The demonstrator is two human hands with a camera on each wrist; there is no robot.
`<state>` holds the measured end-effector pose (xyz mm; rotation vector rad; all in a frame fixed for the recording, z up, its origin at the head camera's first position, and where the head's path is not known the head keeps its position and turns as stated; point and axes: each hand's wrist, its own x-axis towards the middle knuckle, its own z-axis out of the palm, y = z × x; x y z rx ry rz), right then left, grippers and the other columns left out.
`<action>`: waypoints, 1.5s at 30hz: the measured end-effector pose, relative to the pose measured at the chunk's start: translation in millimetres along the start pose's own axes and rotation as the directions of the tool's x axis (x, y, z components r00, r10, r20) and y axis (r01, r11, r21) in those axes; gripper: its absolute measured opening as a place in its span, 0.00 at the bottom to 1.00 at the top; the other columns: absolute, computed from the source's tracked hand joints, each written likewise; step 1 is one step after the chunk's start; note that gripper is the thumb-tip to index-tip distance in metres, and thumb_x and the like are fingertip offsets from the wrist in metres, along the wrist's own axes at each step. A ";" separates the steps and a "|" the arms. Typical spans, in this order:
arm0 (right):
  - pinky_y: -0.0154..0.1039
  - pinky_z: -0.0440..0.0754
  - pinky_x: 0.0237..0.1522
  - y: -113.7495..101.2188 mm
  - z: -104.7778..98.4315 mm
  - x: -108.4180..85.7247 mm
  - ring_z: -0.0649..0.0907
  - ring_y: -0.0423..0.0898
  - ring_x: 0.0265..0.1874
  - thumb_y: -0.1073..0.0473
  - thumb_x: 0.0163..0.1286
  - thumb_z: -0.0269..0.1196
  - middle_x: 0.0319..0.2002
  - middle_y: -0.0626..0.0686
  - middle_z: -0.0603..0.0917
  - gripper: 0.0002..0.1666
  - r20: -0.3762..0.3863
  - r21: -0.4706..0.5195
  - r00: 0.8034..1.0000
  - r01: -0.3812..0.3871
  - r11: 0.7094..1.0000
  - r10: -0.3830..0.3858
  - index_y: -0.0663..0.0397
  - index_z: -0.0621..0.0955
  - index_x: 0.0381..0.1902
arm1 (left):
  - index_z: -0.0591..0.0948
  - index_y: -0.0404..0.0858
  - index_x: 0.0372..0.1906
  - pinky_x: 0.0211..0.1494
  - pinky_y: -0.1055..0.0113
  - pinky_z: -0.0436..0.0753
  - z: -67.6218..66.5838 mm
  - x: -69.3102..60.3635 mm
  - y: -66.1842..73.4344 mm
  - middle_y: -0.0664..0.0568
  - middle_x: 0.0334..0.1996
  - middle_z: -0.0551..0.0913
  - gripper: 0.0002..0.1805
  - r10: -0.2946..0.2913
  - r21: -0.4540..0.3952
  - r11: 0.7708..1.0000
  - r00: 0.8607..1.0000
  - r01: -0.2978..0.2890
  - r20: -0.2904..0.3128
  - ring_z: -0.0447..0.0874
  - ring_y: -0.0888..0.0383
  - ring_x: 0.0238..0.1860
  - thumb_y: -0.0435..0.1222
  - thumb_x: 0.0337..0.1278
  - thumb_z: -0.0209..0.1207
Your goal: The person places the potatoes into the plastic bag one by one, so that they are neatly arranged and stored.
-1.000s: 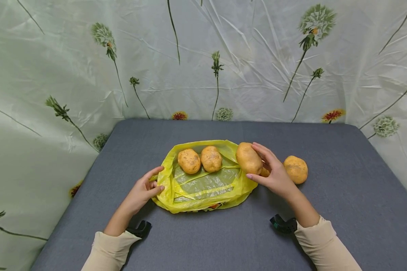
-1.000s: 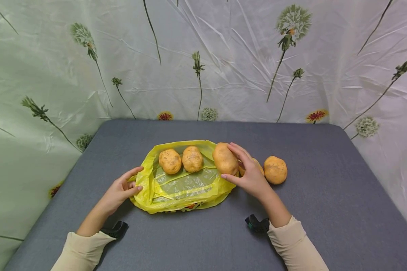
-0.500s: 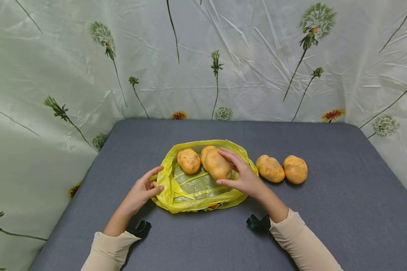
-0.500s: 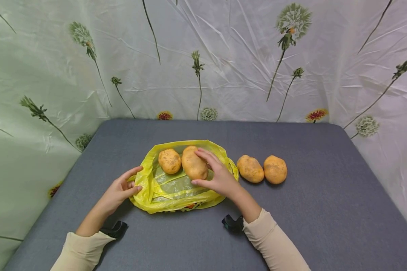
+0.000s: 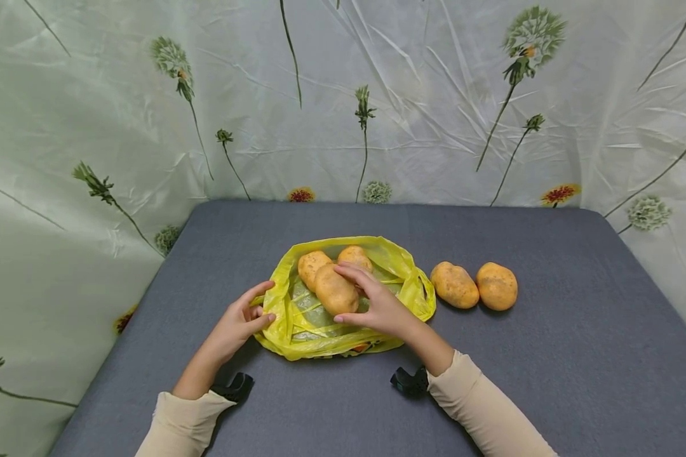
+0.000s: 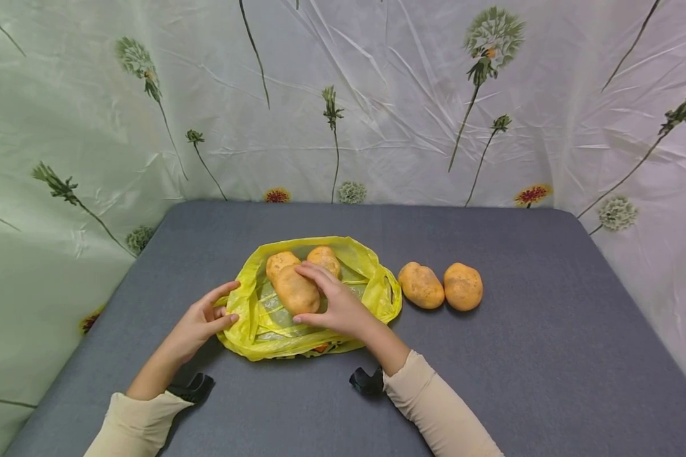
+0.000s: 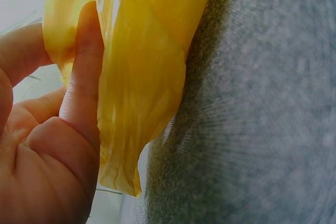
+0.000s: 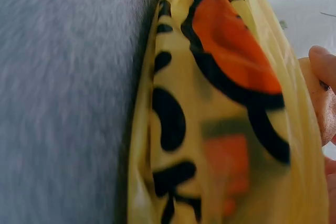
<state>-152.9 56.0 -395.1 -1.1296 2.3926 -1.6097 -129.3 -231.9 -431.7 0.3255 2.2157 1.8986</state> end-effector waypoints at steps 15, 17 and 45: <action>0.41 0.59 0.59 19.6 34.4 15.0 0.58 0.40 0.63 0.49 0.51 0.69 0.64 0.52 0.61 0.44 0.111 -0.083 0.994 0.034 0.996 -0.025 0.46 0.63 0.64 | 0.54 0.28 0.65 0.22 0.74 0.70 0.0 -0.1 0.0 0.47 0.24 0.69 0.34 0.028 -0.020 0.999 1.000 -0.028 0.012 0.68 0.64 0.22 0.23 0.54 0.55; 0.41 0.59 0.59 20.7 38.4 16.1 0.58 0.39 0.63 0.49 0.52 0.69 0.64 0.51 0.61 0.44 0.129 -0.070 0.991 0.037 0.997 -0.028 0.45 0.63 0.65 | 0.54 0.27 0.65 0.22 0.74 0.70 0.0 0.0 -0.1 0.48 0.24 0.69 0.34 0.030 -0.021 0.999 0.999 -0.030 0.013 0.68 0.64 0.22 0.23 0.54 0.55; 0.41 0.61 0.58 16.8 58.7 24.2 0.62 0.41 0.60 0.46 0.53 0.67 0.63 0.49 0.60 0.47 0.254 -0.168 0.960 -0.077 0.983 0.118 0.46 0.57 0.66 | 0.55 0.29 0.65 0.23 0.74 0.73 -2.2 1.1 -3.3 0.49 0.22 0.71 0.32 0.076 -0.037 0.996 0.997 -0.076 -0.007 0.71 0.64 0.24 0.23 0.55 0.54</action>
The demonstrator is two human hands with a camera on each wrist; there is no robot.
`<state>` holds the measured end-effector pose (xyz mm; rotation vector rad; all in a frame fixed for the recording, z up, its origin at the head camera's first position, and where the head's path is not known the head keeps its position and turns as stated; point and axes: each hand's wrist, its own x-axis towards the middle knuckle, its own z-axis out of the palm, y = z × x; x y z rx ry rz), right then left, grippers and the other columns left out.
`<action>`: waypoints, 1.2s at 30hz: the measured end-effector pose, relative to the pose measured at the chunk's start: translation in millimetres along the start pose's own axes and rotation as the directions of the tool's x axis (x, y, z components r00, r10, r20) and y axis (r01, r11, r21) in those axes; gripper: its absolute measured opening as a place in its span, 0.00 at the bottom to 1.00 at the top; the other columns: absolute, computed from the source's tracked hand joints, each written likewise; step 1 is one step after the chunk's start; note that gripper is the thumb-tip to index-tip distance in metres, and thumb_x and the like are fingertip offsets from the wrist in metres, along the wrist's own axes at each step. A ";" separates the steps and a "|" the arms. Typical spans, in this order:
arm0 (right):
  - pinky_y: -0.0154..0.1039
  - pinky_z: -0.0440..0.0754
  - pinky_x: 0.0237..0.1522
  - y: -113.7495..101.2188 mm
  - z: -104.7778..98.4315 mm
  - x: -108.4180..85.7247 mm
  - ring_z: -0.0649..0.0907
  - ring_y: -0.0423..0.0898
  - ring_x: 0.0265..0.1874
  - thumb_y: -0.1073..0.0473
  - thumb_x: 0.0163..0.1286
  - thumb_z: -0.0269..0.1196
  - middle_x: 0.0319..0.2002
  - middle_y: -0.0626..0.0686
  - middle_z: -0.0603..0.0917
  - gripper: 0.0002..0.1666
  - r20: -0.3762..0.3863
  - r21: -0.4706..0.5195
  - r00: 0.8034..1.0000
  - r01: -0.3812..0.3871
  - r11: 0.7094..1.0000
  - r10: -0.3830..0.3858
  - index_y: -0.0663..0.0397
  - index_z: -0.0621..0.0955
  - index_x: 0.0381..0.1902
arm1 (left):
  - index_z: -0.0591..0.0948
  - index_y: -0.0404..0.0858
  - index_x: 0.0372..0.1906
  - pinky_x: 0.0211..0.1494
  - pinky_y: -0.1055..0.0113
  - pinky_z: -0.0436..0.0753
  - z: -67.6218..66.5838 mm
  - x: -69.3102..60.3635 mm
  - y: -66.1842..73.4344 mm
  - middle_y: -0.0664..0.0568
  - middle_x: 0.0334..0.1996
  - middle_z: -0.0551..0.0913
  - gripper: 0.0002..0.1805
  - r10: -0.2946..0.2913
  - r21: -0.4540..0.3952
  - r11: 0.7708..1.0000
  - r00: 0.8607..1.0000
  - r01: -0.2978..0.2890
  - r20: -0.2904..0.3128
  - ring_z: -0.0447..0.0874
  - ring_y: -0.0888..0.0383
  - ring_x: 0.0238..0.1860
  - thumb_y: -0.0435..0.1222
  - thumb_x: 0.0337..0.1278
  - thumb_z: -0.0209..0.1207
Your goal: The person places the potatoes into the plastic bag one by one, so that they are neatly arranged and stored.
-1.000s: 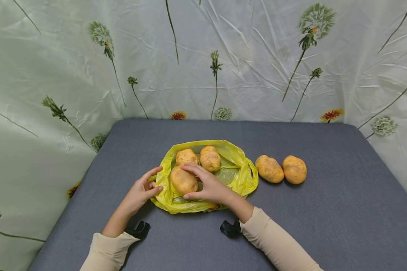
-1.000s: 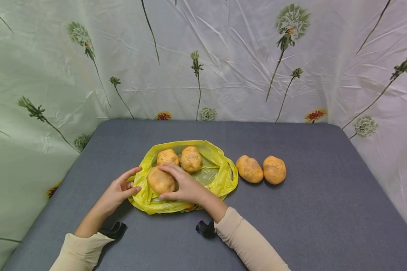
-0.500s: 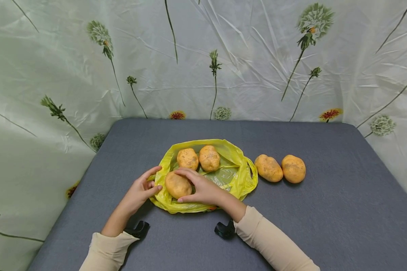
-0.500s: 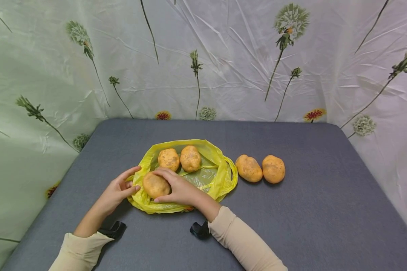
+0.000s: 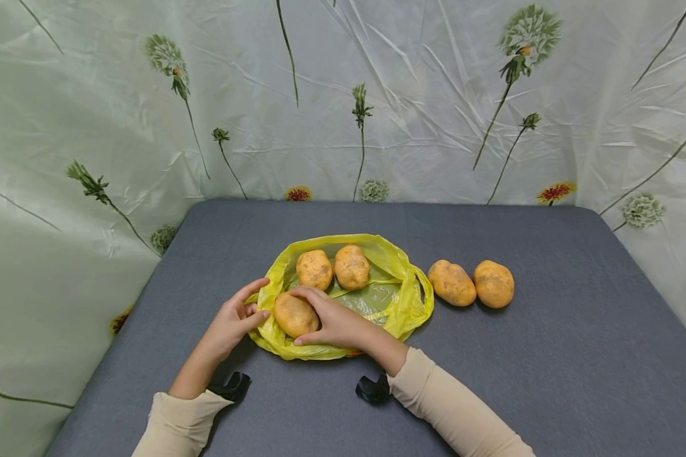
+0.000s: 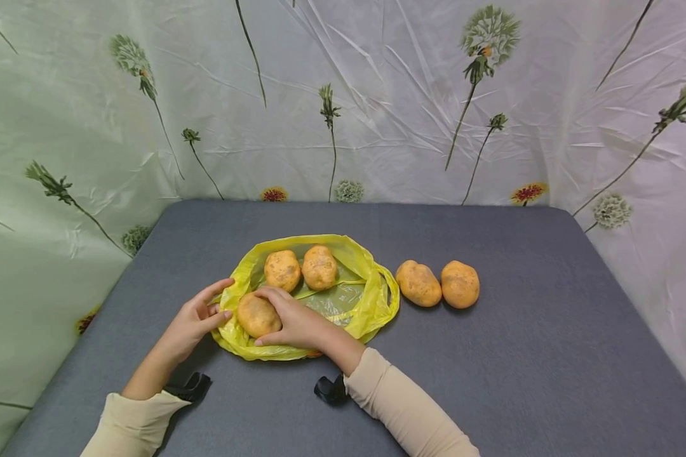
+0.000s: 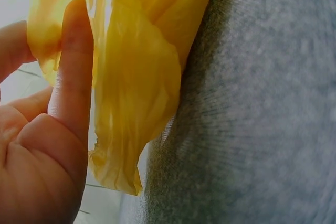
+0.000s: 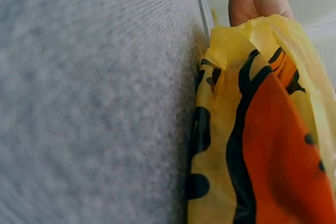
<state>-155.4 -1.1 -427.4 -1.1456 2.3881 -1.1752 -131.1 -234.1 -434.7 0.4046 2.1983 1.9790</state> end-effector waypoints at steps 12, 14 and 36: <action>0.43 0.60 0.59 -3.9 -6.7 -6.0 0.59 0.42 0.62 0.42 0.55 0.63 0.65 0.50 0.58 0.46 -0.021 0.014 1.000 0.003 1.000 -0.003 0.50 0.57 0.67 | 0.56 0.29 0.65 0.21 0.75 0.70 0.3 0.0 1.8 0.49 0.22 0.69 0.33 -0.002 0.020 1.000 1.000 0.003 -0.011 0.69 0.65 0.22 0.23 0.54 0.54; 0.43 0.60 0.59 -4.5 -8.4 -7.5 0.59 0.42 0.62 0.42 0.55 0.63 0.65 0.50 0.58 0.46 -0.030 0.021 1.000 0.003 1.000 -0.002 0.49 0.57 0.67 | 0.56 0.29 0.65 0.21 0.75 0.70 0.2 0.1 1.9 0.49 0.22 0.69 0.33 -0.004 0.020 1.000 1.000 0.004 -0.011 0.68 0.65 0.22 0.23 0.54 0.54; 0.46 0.66 0.55 -5.6 -40.0 -27.2 0.65 0.50 0.59 0.57 0.54 0.67 0.63 0.57 0.62 0.42 -0.209 0.099 0.966 0.176 0.979 -0.152 0.59 0.61 0.64 | 0.56 0.28 0.64 0.21 0.75 0.69 -0.5 -0.9 1.9 0.50 0.21 0.69 0.33 -0.003 0.028 1.000 1.000 0.003 -0.018 0.68 0.66 0.23 0.23 0.54 0.55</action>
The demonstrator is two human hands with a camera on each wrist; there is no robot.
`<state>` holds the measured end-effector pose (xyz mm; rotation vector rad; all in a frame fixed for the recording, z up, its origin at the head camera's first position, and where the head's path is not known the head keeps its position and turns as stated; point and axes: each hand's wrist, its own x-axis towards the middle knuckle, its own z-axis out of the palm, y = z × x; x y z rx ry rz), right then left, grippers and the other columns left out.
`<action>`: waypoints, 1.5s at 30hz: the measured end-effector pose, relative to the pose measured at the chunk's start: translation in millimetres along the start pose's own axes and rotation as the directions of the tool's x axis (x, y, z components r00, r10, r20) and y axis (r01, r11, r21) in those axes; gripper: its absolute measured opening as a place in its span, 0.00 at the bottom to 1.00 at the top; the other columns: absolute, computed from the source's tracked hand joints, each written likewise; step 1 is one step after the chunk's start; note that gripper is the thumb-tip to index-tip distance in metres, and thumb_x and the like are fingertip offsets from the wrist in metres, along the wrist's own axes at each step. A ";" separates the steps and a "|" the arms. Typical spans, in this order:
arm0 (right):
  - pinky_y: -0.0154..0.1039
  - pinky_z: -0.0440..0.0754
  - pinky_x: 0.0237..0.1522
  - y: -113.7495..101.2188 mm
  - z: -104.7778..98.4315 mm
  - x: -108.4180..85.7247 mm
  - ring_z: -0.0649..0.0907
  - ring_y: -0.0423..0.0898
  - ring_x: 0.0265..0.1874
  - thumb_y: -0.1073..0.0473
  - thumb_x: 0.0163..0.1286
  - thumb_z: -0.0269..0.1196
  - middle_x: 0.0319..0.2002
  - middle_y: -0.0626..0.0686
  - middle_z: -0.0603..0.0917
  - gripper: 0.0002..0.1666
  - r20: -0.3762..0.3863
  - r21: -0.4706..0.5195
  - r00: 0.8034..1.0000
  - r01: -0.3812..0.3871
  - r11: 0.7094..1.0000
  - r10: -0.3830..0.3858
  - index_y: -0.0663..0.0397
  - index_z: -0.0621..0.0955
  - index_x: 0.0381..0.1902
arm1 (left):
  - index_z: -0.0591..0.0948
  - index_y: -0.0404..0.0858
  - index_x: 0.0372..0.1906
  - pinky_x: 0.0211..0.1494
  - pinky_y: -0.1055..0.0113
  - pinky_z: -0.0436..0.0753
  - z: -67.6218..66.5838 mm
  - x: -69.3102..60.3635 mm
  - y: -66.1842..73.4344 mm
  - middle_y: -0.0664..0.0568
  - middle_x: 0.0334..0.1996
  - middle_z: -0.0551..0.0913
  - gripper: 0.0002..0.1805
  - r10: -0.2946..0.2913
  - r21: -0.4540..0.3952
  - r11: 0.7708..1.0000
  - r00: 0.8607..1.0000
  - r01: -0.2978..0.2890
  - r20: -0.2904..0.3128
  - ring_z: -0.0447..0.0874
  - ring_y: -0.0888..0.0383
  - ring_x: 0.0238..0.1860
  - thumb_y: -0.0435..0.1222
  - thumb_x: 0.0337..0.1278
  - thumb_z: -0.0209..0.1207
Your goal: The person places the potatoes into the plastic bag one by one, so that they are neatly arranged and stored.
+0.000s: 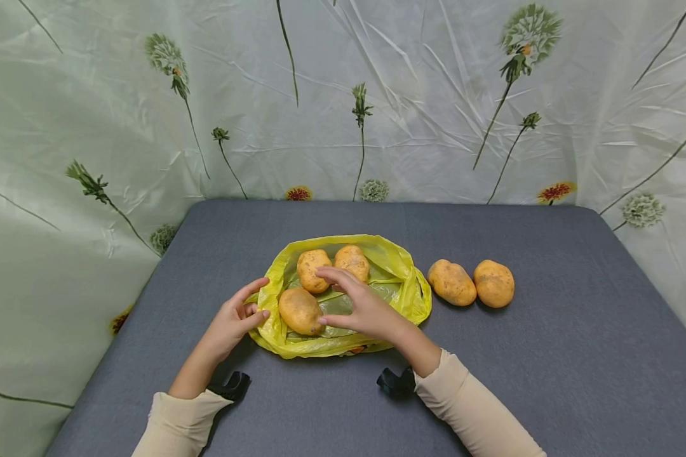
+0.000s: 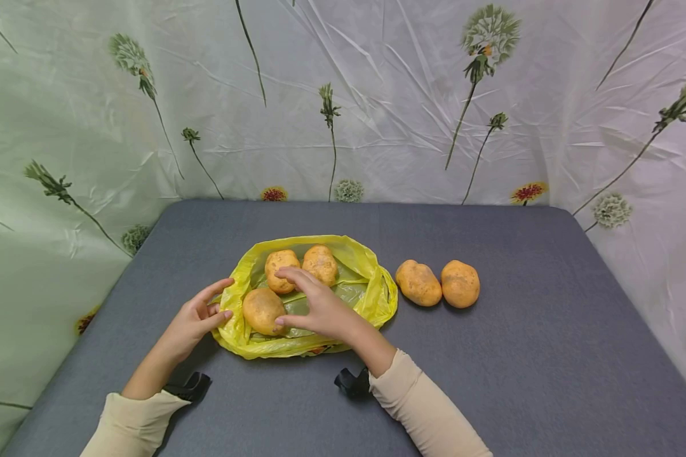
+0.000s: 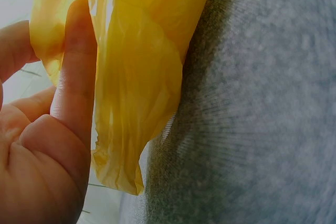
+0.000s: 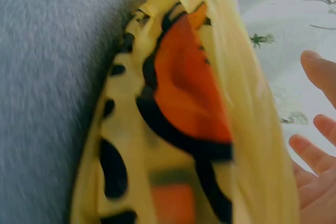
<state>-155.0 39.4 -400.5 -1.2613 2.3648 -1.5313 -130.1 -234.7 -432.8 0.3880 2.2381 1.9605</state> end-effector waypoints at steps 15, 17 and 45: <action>0.46 0.63 0.57 -24.4 -49.6 -24.9 0.65 0.55 0.58 0.71 0.49 0.68 0.60 0.63 0.63 0.43 -0.180 -0.009 0.983 -0.046 0.999 0.044 0.68 0.61 0.61 | 0.56 0.28 0.64 0.22 0.75 0.69 0.7 0.5 0.1 0.50 0.21 0.69 0.33 0.004 -0.006 1.000 1.000 -0.004 0.009 0.68 0.65 0.23 0.23 0.54 0.54; 0.47 0.62 0.57 -29.8 -56.8 -29.1 0.65 0.57 0.58 0.72 0.49 0.68 0.60 0.65 0.63 0.43 -0.203 -0.025 0.978 -0.063 0.998 0.056 0.70 0.61 0.61 | 0.56 0.28 0.64 0.22 0.75 0.69 0.8 0.7 -0.3 0.50 0.21 0.69 0.33 0.003 -0.006 1.000 1.000 -0.002 0.008 0.68 0.65 0.23 0.23 0.54 0.54; 0.50 0.59 0.57 15.7 -127.6 -104.3 0.64 0.60 0.58 0.77 0.46 0.67 0.60 0.64 0.62 0.47 -0.458 -0.145 0.876 -0.242 0.959 0.152 0.63 0.60 0.63 | 0.56 0.29 0.65 0.22 0.74 0.70 0.2 0.6 -1.1 0.49 0.21 0.70 0.33 -0.007 -0.013 1.000 1.000 0.007 0.017 0.69 0.65 0.22 0.24 0.54 0.54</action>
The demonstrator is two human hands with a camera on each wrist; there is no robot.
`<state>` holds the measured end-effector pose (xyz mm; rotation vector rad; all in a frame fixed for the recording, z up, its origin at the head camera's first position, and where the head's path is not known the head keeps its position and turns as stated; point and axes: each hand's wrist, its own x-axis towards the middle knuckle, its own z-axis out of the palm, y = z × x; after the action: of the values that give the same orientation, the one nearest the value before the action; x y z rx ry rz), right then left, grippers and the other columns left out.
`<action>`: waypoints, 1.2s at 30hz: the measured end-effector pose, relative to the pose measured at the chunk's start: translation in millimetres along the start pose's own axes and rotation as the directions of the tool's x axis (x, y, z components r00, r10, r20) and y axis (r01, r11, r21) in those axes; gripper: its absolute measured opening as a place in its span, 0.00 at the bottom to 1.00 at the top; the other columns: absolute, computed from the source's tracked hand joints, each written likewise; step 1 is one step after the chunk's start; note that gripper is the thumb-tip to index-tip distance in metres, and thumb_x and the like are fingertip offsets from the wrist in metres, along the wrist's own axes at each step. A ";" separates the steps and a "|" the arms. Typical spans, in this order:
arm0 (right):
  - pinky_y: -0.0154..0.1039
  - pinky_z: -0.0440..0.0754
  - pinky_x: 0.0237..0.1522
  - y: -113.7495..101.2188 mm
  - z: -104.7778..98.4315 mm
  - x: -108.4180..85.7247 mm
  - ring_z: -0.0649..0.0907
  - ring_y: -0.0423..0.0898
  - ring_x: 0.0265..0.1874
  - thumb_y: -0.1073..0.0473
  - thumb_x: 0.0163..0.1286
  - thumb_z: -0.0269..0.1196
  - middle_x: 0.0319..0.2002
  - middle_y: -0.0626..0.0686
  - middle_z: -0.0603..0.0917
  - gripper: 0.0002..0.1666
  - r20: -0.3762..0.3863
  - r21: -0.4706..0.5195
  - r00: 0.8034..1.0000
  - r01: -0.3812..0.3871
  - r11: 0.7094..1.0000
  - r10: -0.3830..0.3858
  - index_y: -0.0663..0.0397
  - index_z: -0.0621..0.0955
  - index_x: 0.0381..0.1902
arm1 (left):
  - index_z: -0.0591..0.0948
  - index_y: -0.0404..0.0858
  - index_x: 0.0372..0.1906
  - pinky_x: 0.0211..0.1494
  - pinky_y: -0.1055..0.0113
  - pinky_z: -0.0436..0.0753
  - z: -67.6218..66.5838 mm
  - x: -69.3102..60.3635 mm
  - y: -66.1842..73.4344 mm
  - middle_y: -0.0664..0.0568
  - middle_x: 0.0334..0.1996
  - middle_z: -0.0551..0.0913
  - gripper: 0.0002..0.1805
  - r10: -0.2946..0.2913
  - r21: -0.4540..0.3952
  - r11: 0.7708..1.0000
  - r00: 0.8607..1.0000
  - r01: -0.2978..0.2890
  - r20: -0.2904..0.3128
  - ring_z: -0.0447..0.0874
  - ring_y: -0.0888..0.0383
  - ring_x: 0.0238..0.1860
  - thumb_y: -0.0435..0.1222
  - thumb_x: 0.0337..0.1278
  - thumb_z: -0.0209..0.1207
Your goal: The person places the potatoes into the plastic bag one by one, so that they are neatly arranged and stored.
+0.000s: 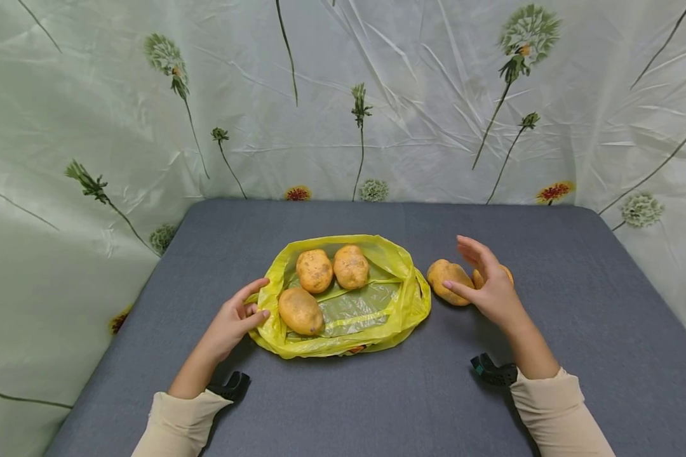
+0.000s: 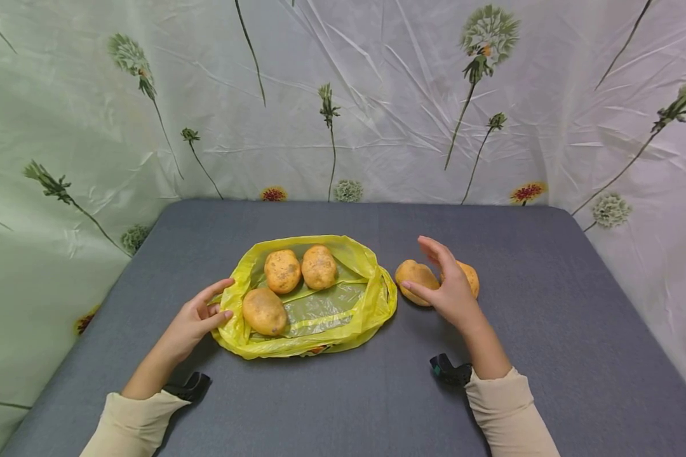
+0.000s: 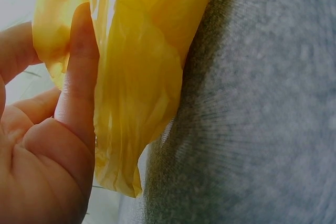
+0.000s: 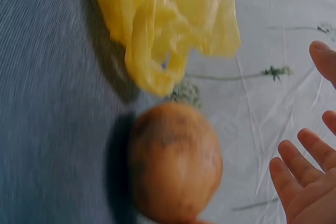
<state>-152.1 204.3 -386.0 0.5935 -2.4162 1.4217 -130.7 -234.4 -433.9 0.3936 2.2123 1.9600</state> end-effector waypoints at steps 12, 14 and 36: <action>0.24 0.59 0.55 21.5 -30.8 -17.9 0.65 0.56 0.58 0.75 0.47 0.67 0.59 0.63 0.63 0.46 -0.090 -0.076 0.993 -0.085 0.993 0.078 0.60 0.61 0.64 | 0.55 0.27 0.64 0.22 0.74 0.71 0.7 -0.6 2.0 0.50 0.21 0.70 0.33 0.005 -0.007 1.000 1.000 -0.005 0.005 0.69 0.65 0.23 0.24 0.55 0.54; 0.24 0.59 0.54 24.5 -34.9 -20.9 0.65 0.53 0.58 0.73 0.49 0.67 0.59 0.62 0.63 0.45 -0.103 -0.083 0.991 -0.090 0.992 0.081 0.59 0.61 0.64 | 0.54 0.27 0.64 0.22 0.74 0.71 0.7 -0.7 2.6 0.50 0.21 0.70 0.33 0.007 -0.005 1.000 1.000 -0.007 0.008 0.69 0.64 0.23 0.23 0.55 0.54; 0.45 0.61 0.57 66.0 -51.5 -37.8 0.63 0.66 0.56 0.67 0.55 0.65 0.60 0.69 0.59 0.45 -0.016 -0.099 0.960 -0.280 0.955 0.280 0.63 0.55 0.66 | 0.55 0.27 0.64 0.22 0.74 0.71 -0.2 -0.6 0.8 0.49 0.22 0.70 0.33 -0.006 0.008 1.000 1.000 0.006 -0.005 0.69 0.64 0.23 0.24 0.55 0.54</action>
<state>-149.0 285.9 -428.1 0.2319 -2.6337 1.3887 -130.2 -234.7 -433.1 0.3829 2.2220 1.9516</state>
